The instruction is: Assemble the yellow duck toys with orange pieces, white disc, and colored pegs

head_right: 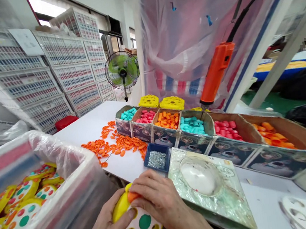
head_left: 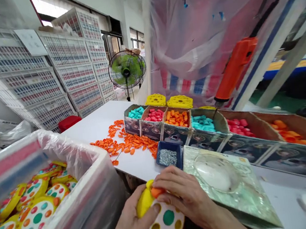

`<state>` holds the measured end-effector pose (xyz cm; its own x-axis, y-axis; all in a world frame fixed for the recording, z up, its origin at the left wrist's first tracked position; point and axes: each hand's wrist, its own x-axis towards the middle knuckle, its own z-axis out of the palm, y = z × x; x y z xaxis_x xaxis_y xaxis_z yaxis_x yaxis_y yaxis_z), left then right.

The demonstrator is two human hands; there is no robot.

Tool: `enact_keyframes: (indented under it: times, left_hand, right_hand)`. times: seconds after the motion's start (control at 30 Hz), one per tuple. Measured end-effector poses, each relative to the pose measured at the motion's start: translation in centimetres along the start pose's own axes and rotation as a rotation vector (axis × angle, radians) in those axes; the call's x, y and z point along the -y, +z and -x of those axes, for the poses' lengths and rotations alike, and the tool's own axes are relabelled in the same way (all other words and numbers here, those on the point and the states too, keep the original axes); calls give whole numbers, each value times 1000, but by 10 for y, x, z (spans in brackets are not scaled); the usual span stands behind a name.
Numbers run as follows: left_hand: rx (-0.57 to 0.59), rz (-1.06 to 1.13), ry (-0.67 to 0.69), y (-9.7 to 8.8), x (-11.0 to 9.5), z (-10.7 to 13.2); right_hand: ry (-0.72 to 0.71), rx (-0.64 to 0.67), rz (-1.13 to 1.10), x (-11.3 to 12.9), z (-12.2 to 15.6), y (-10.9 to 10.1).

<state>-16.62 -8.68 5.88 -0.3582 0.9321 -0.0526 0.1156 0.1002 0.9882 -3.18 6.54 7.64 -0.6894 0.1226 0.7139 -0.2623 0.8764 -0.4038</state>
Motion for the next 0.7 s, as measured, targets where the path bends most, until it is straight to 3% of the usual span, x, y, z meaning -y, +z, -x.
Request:
enact_keyframes:
  times: [0.43, 0.7]
  left_hand:
    - [87, 44, -28, 5, -6, -2]
    - [78, -16, -22, 7, -16, -4]
  right_hand:
    - [3, -49, 88, -2, 12, 2]
    - [40, -47, 90, 2, 15, -2]
